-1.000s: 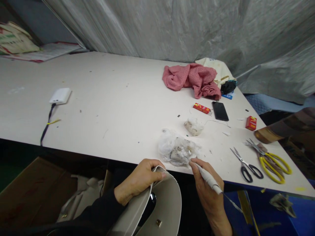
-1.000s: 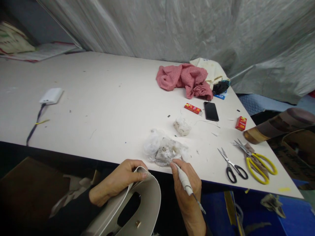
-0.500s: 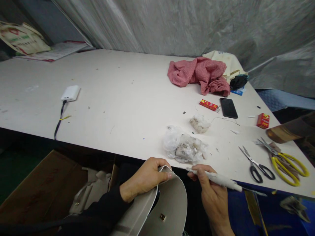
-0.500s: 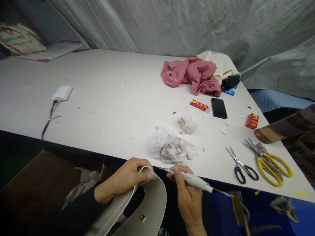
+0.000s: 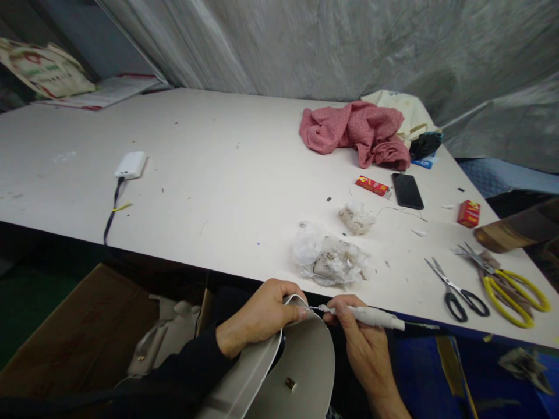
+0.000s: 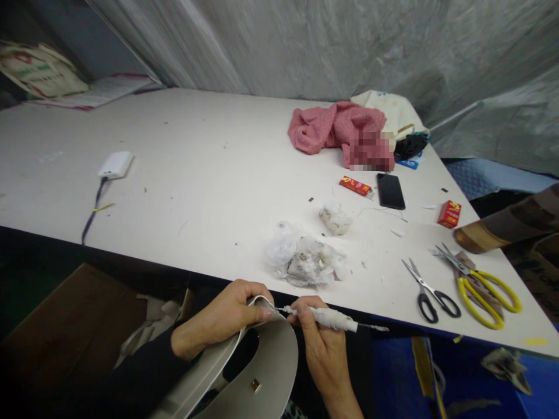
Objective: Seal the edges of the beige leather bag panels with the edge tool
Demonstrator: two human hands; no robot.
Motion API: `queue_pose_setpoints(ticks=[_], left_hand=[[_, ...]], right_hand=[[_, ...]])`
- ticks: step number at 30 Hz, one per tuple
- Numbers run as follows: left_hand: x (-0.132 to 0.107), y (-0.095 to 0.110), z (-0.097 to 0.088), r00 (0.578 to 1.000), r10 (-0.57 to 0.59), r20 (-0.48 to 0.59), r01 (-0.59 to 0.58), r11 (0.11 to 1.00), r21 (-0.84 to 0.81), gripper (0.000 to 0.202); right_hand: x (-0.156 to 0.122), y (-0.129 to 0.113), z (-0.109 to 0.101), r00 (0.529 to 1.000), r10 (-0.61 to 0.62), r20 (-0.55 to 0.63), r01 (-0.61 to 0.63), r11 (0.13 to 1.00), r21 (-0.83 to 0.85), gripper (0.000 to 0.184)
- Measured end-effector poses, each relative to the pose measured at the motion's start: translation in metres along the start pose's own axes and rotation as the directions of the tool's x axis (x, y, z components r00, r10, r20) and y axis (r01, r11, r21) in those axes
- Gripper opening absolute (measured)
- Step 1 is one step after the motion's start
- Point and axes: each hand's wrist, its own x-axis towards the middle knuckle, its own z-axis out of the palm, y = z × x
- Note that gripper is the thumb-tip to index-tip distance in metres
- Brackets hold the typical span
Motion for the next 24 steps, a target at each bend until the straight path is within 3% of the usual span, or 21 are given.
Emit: queue_pose_setpoints(ticks=[8, 17, 20, 24], left_hand=[[0.000, -0.002, 0.000, 0.997, -0.054, 0.047, 0.059, 0.992, -0.114, 0.018], [0.000, -0.013, 0.002, 0.994, -0.054, 0.092, 0.072, 0.976, -0.206, 0.019], [-0.003, -0.011, 0.003, 0.994, -0.062, 0.092, 0.084, 0.963, -0.254, 0.018], [-0.012, -0.005, 0.003, 0.996, -0.056, 0.073, 0.075, 0.954, -0.291, 0.015]], right_hand=[[0.018, -0.005, -0.010, 0.970, -0.088, 0.226, 0.086, 0.996, 0.018, 0.035], [0.026, -0.010, -0.001, 0.945, -0.096, 0.313, 0.071, 0.993, 0.093, 0.037], [0.021, -0.009, 0.000, 0.956, -0.115, 0.268, 0.084, 0.989, 0.124, 0.037], [0.009, -0.005, 0.000, 0.992, -0.128, 0.019, 0.120, 0.966, 0.230, 0.031]])
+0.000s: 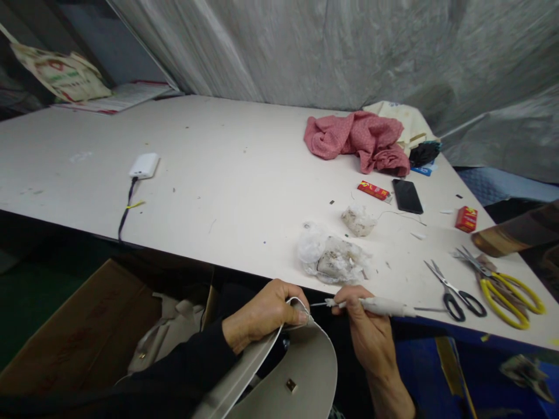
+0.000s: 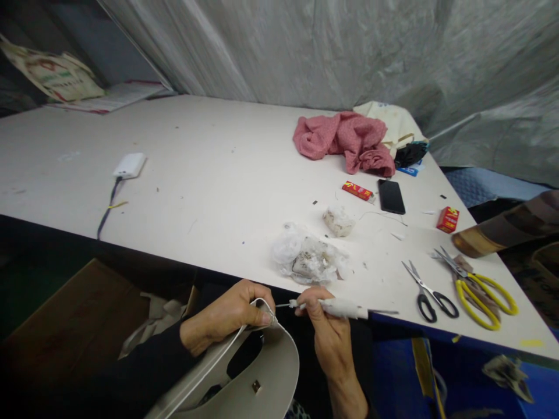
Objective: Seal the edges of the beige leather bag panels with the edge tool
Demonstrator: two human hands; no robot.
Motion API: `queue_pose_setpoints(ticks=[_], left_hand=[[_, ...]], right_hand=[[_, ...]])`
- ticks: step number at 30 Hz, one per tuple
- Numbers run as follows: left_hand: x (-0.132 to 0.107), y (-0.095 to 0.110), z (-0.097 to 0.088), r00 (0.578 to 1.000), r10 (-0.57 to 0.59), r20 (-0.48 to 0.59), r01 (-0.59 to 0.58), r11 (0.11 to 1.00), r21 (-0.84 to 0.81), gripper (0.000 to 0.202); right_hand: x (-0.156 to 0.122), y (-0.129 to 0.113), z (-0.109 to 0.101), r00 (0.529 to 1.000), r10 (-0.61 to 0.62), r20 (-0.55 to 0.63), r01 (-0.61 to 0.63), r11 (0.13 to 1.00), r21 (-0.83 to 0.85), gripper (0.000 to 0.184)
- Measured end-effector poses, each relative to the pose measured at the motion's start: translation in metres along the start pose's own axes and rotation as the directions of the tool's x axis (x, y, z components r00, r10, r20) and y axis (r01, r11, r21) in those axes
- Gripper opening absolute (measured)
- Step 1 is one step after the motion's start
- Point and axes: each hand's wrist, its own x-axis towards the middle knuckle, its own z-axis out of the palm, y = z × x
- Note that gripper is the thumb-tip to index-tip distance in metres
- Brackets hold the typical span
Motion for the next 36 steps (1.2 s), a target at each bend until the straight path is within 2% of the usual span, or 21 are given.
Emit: queue_pose_setpoints(ticks=[2, 7, 10, 12, 15, 18, 22, 27, 32, 36], left_hand=[[-0.005, 0.001, 0.001, 1.000, 0.026, -0.017, -0.026, 1.000, 0.002, 0.016], [-0.016, 0.002, 0.001, 0.996, 0.077, -0.038, -0.077, 0.997, 0.015, 0.017], [-0.022, 0.003, 0.002, 0.995, 0.087, -0.055, -0.085, 0.996, 0.036, 0.015], [-0.027, 0.004, 0.003, 0.992, 0.101, -0.075, -0.099, 0.994, 0.034, 0.016], [-0.035, 0.005, 0.004, 0.982, 0.146, -0.117, -0.142, 0.989, 0.042, 0.017], [-0.044, 0.006, 0.006, 0.964, 0.226, -0.144, -0.210, 0.971, 0.118, 0.012], [-0.055, 0.004, 0.007, 0.948, 0.293, -0.127, -0.275, 0.951, 0.143, 0.010], [-0.069, 0.001, 0.006, 0.940, 0.323, -0.105, -0.304, 0.938, 0.164, 0.013], [-0.083, 0.003, 0.001, 0.938, 0.345, -0.040, -0.322, 0.906, 0.274, 0.013], [-0.096, 0.005, -0.001, 0.904, 0.425, 0.044, -0.406, 0.823, 0.397, 0.012]], right_hand=[[-0.007, 0.001, 0.001, 0.997, 0.007, -0.077, -0.003, 0.998, 0.056, 0.027], [-0.022, -0.006, 0.007, 0.994, 0.102, -0.048, -0.099, 0.993, 0.070, 0.027], [-0.028, -0.015, 0.011, 0.993, 0.114, -0.002, -0.114, 0.993, -0.016, 0.022], [-0.030, -0.022, 0.014, 0.991, 0.106, 0.077, -0.098, 0.990, -0.105, 0.019], [-0.032, -0.034, 0.022, 0.979, 0.099, 0.181, -0.053, 0.968, -0.243, 0.027], [-0.034, -0.045, 0.033, 0.975, 0.087, 0.206, -0.007, 0.933, -0.361, 0.035], [-0.036, -0.055, 0.043, 0.972, 0.040, 0.233, 0.064, 0.905, -0.421, 0.030], [-0.039, -0.061, 0.043, 0.958, 0.003, 0.288, 0.120, 0.904, -0.410, 0.027], [-0.049, -0.070, 0.044, 0.959, 0.042, 0.279, 0.072, 0.919, -0.387, 0.027], [-0.057, -0.077, 0.049, 0.968, 0.077, 0.238, 0.017, 0.930, -0.367, 0.030]])
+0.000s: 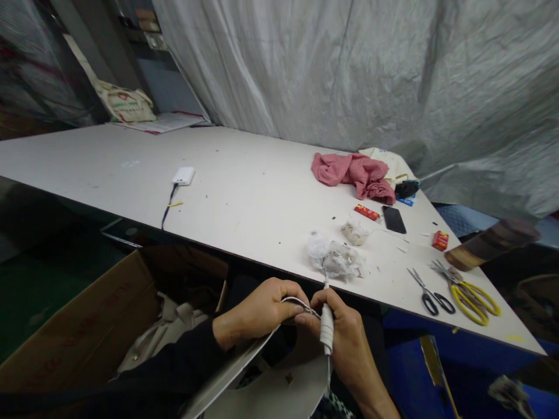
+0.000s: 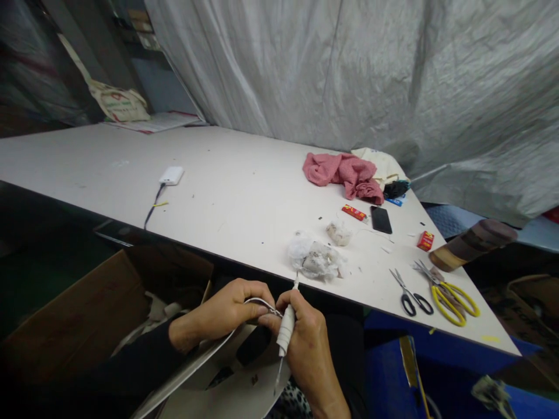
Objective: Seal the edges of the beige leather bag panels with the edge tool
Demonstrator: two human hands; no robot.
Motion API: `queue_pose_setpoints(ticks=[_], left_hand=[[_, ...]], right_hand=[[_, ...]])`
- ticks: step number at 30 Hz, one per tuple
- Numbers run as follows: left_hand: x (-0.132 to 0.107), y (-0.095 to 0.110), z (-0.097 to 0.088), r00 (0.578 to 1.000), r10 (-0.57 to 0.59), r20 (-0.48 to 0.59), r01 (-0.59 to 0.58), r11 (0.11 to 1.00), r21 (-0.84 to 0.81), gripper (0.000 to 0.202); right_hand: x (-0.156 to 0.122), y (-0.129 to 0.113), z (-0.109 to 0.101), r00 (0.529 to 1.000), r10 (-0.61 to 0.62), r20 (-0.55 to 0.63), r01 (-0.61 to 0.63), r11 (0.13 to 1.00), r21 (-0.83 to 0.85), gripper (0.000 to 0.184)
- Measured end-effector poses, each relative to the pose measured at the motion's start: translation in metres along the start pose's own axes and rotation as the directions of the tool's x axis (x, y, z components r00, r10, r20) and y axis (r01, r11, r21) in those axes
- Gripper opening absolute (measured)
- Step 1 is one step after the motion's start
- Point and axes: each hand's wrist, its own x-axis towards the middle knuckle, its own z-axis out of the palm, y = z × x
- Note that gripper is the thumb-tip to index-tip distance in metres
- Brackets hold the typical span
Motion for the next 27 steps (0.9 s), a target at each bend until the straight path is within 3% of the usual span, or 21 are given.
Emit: queue_pose_setpoints(ticks=[4, 7, 9, 12, 15, 18, 21, 24, 27], left_hand=[[-0.010, -0.001, 0.000, 0.998, 0.064, -0.007, -0.065, 0.998, -0.019, 0.019], [-0.013, -0.009, -0.001, 0.997, 0.070, 0.010, -0.066, 0.969, -0.238, 0.046], [-0.014, -0.015, -0.007, 0.994, 0.106, 0.003, -0.096, 0.919, -0.382, 0.046], [-0.019, -0.023, -0.024, 0.972, 0.134, -0.192, -0.215, 0.838, -0.502, 0.028], [-0.031, -0.031, -0.046, 0.914, 0.081, -0.398, -0.298, 0.799, -0.522, 0.024], [-0.044, -0.043, -0.062, 0.871, -0.035, -0.490, -0.266, 0.805, -0.530, 0.024], [-0.056, -0.061, -0.068, 0.807, -0.175, -0.564, -0.225, 0.792, -0.568, 0.022], [-0.067, -0.083, -0.069, 0.722, -0.319, -0.614, -0.183, 0.768, -0.614, 0.014], [-0.074, -0.108, -0.075, 0.612, -0.491, -0.621, -0.071, 0.748, -0.660, 0.002]], right_hand=[[-0.005, -0.002, 0.002, 1.000, -0.001, -0.026, 0.001, 1.000, -0.017, 0.030], [-0.010, 0.001, 0.003, 0.996, -0.068, -0.050, 0.066, 0.997, -0.046, 0.027], [-0.014, 0.003, 0.004, 0.987, -0.136, -0.083, 0.132, 0.990, -0.046, 0.024], [-0.023, 0.002, 0.001, 0.982, -0.160, -0.103, 0.160, 0.987, -0.007, 0.022], [-0.034, -0.002, -0.007, 0.983, -0.081, -0.167, 0.084, 0.996, 0.012, 0.026], [-0.044, -0.002, -0.020, 0.954, 0.013, -0.300, -0.033, 0.998, -0.060, 0.032], [-0.053, 0.002, -0.035, 0.911, -0.004, -0.411, -0.067, 0.985, -0.158, 0.034], [-0.066, 0.004, -0.052, 0.834, 0.012, -0.551, -0.101, 0.986, -0.131, 0.033], [-0.080, -0.002, -0.075, 0.713, 0.017, -0.701, -0.093, 0.993, -0.070, 0.028]])
